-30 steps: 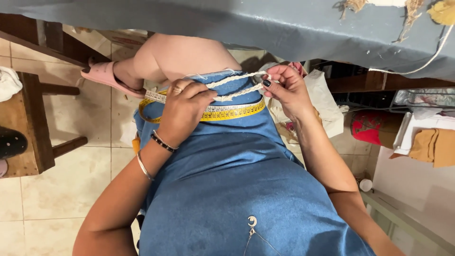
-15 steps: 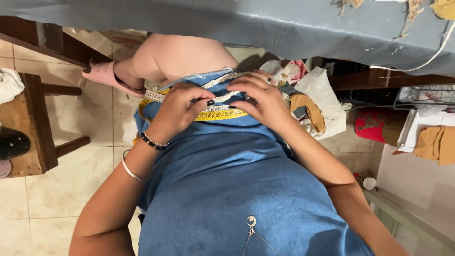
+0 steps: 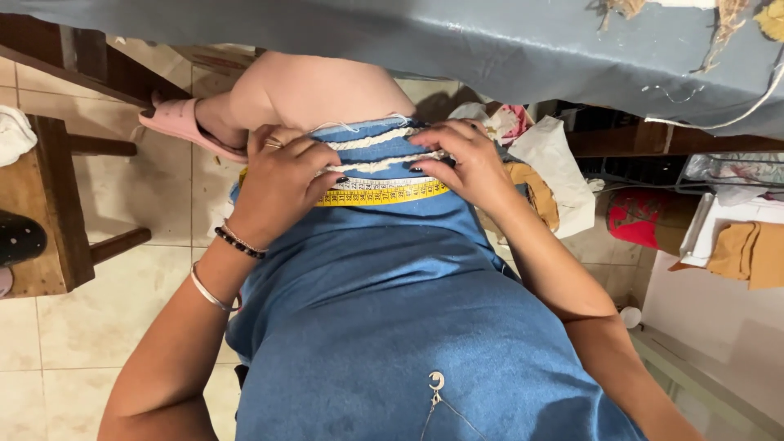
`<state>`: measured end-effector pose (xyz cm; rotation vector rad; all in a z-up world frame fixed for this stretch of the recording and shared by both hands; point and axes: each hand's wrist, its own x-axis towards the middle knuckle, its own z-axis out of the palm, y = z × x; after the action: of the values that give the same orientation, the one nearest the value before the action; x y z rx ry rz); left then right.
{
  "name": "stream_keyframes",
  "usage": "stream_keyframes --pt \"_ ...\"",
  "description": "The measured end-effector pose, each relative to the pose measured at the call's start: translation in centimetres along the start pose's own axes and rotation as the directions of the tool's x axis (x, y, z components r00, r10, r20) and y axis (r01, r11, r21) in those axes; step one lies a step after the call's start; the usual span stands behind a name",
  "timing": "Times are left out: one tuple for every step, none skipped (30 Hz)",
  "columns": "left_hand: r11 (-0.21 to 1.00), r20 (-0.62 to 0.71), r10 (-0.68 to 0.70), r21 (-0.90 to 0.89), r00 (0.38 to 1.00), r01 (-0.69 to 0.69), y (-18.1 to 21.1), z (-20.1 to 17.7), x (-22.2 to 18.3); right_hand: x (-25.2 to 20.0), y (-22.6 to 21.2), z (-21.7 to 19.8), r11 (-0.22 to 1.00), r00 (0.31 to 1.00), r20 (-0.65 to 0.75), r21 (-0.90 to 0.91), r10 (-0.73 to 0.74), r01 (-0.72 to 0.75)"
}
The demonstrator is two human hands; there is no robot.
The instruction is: Braiding and assembling decorative strings using scissors and a hot glue gun.
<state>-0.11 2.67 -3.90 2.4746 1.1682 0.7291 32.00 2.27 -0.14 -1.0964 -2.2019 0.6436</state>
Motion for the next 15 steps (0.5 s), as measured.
stream_keyframes --pt "1.000 -0.011 -0.006 -0.016 1.000 0.005 -0.1 0.0 -0.1 0.1 0.0 0.0 1.000 1.000 -0.010 -0.008 -0.004 0.003" --pt "0.999 -0.021 -0.011 -0.033 1.000 0.011 -0.1 0.1 -0.3 0.1 0.0 0.0 1.000 1.000 -0.020 -0.016 -0.007 0.007" --pt "0.999 -0.021 -0.010 -0.032 1.000 0.009 -0.3 0.5 -0.2 0.8 -0.8 0.0 1.000 1.000 -0.022 -0.016 -0.007 0.007" --pt "1.000 -0.051 0.004 -0.017 0.999 -0.004 -0.4 0.8 -0.2 1.5 -1.6 -0.1 0.999 1.000 0.001 -0.046 -0.021 0.021" --pt "1.000 -0.083 0.017 0.000 0.996 -0.018 -0.6 1.2 -0.1 2.3 -2.4 -0.1 0.996 0.999 0.025 -0.077 -0.037 0.039" --pt "1.000 -0.084 0.019 0.003 0.996 -0.018 -0.4 1.1 0.2 2.7 -2.7 -0.2 0.996 0.999 0.023 -0.077 -0.040 0.042" --pt "1.000 -0.103 0.014 -0.015 0.995 -0.016 -0.2 1.0 0.5 3.2 -3.1 -0.3 0.993 0.996 0.068 -0.106 -0.052 0.059" --pt "0.999 -0.121 0.010 -0.032 0.993 -0.013 -0.1 0.8 0.8 3.7 -3.4 -0.4 0.988 0.992 0.112 -0.133 -0.062 0.077" --pt "1.000 -0.121 0.009 -0.029 0.993 -0.012 -0.1 0.6 0.9 3.8 -3.0 -0.4 0.988 0.992 0.111 -0.131 -0.065 0.079" --pt "0.999 -0.116 0.009 -0.043 0.993 -0.014 -0.1 0.4 1.0 3.8 -2.5 -0.4 0.988 0.991 0.121 -0.132 -0.061 0.077" --pt "0.998 -0.110 0.008 -0.056 0.994 -0.014 -0.1 0.2 1.0 3.9 -2.1 -0.2 0.989 0.990 0.130 -0.130 -0.059 0.076" --pt "0.999 -0.109 0.006 -0.051 0.994 -0.012 -0.9 0.0 0.8 4.0 -2.3 -0.4 0.989 0.990 0.129 -0.126 -0.062 0.079" --pt "0.998 -0.081 -0.010 -0.059 0.997 0.005 -1.6 -0.2 0.3 4.1 -2.5 -0.5 0.989 0.989 0.142 -0.129 -0.049 0.068" --pt "0.998 -0.053 -0.026 -0.067 0.998 0.022 -2.3 -0.5 -0.3 4.2 -2.7 -0.6 0.990 0.987 0.154 -0.132 -0.036 0.057" --pt "0.998 -0.050 -0.028 -0.063 0.998 0.025 -2.7 -1.2 -0.7 4.2 -2.7 -0.6 0.990 0.987 0.153 -0.127 -0.039 0.059"
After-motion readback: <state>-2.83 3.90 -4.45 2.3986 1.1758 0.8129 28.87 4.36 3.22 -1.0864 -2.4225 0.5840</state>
